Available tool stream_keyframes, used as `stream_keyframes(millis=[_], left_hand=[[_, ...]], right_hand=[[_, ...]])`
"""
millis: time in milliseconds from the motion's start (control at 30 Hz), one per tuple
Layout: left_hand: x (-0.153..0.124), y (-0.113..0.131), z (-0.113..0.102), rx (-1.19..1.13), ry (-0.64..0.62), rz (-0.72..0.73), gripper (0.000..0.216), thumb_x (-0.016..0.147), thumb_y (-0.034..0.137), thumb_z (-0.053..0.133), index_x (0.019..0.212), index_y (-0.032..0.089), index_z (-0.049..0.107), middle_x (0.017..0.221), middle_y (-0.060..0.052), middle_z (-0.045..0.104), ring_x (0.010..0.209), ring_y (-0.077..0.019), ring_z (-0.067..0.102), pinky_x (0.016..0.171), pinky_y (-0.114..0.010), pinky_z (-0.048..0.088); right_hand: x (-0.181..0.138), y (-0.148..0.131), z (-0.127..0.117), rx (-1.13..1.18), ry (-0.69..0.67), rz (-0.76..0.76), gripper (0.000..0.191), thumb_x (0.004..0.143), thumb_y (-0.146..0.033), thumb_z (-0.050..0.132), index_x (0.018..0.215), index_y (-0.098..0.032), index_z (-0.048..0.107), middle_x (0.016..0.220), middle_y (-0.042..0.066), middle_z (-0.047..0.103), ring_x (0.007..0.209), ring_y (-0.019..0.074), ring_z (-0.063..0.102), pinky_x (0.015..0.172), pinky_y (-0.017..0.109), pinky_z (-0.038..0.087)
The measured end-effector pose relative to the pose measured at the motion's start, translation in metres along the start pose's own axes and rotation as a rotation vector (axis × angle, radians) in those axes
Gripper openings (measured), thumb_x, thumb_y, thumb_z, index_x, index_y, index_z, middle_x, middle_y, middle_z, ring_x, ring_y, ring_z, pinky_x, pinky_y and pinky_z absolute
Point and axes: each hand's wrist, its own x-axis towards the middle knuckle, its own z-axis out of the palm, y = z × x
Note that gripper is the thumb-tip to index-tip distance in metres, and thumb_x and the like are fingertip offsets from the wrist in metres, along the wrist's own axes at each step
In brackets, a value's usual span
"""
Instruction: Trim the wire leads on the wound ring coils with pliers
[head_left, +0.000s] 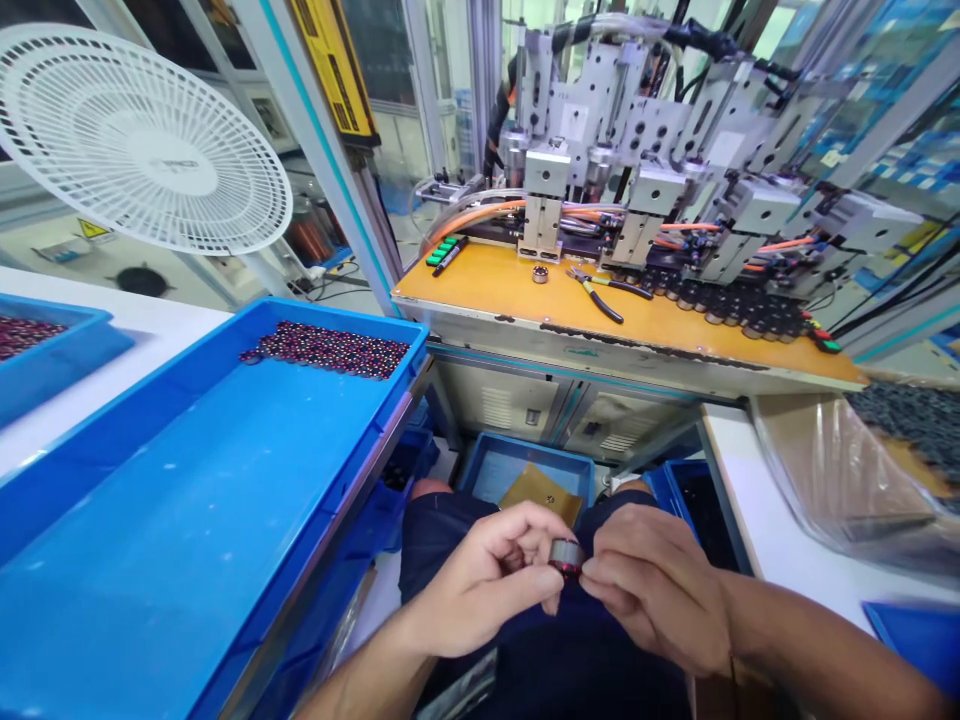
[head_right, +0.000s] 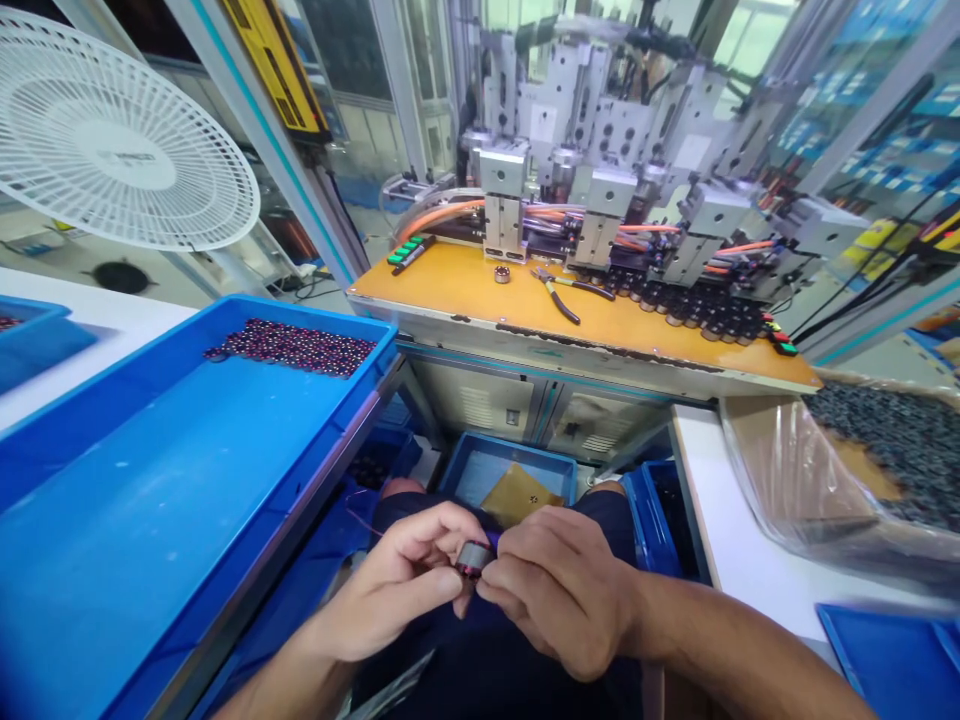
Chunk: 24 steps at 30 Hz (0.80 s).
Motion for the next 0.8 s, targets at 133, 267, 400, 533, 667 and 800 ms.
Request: stream_keyframes(millis=[133,267,400,533,667,800], left_hand=[[0.001,-0.006,0.004,-0.094,0.009,0.169,0.031,0.094,0.009,0.059,0.121,0.025,0.059,0.095,-0.001,0.063,0.081,-0.0066,0.064,0.075,-0.019,0.051],[0.004,-0.008,0.004,-0.154,0.009,0.309,0.024,0.085,0.010,0.071,0.106,0.018,0.062,0.122,-0.005,0.056,0.096,-0.0104,0.064,0.088,-0.025,0.052],[0.008,-0.009,0.003,-0.350,-0.025,0.374,0.025,0.080,0.019,0.078,0.092,0.016,0.056,0.120,-0.003,0.064,0.119,-0.0180,0.059,0.108,-0.036,0.042],[0.011,-0.010,0.003,-0.384,-0.053,0.180,0.038,0.087,0.043,0.070,0.115,0.018,0.062,0.117,-0.008,0.064,0.115,-0.0166,0.060,0.100,-0.028,0.046],[0.010,-0.011,0.002,-0.293,-0.187,-0.052,0.046,0.093,0.053,0.060,0.098,0.007,0.057,0.076,-0.009,0.062,0.068,-0.0100,0.060,0.066,-0.019,0.045],[0.007,-0.010,0.001,-0.241,-0.108,0.011,0.024,0.095,0.030,0.063,0.107,0.012,0.052,0.077,-0.004,0.063,0.068,-0.0066,0.061,0.067,-0.016,0.047]], right_hand=[[-0.001,0.001,0.003,-0.068,0.011,0.073,0.003,0.089,-0.004,0.056,0.089,-0.006,0.057,0.077,0.008,0.059,0.073,0.0131,0.055,0.061,0.027,0.046],[0.002,0.002,0.002,-0.064,0.018,0.156,0.005,0.092,-0.006,0.054,0.089,-0.008,0.058,0.079,0.007,0.060,0.074,0.0115,0.054,0.064,0.025,0.047],[0.005,0.004,-0.001,0.002,0.001,0.085,0.005,0.092,-0.008,0.054,0.089,-0.007,0.058,0.079,0.008,0.059,0.074,0.0119,0.054,0.063,0.025,0.047],[0.010,0.002,-0.008,0.040,-0.051,-0.021,0.006,0.092,-0.009,0.056,0.089,-0.005,0.058,0.077,0.009,0.059,0.072,0.0136,0.054,0.060,0.028,0.046],[0.011,0.000,-0.013,0.025,-0.088,-0.012,0.007,0.094,-0.011,0.055,0.091,-0.006,0.058,0.078,0.009,0.060,0.071,0.0129,0.052,0.059,0.028,0.045],[0.011,0.002,-0.011,-0.059,-0.071,-0.018,0.006,0.093,-0.010,0.056,0.090,-0.006,0.059,0.078,0.008,0.060,0.074,0.0133,0.056,0.062,0.029,0.048]])
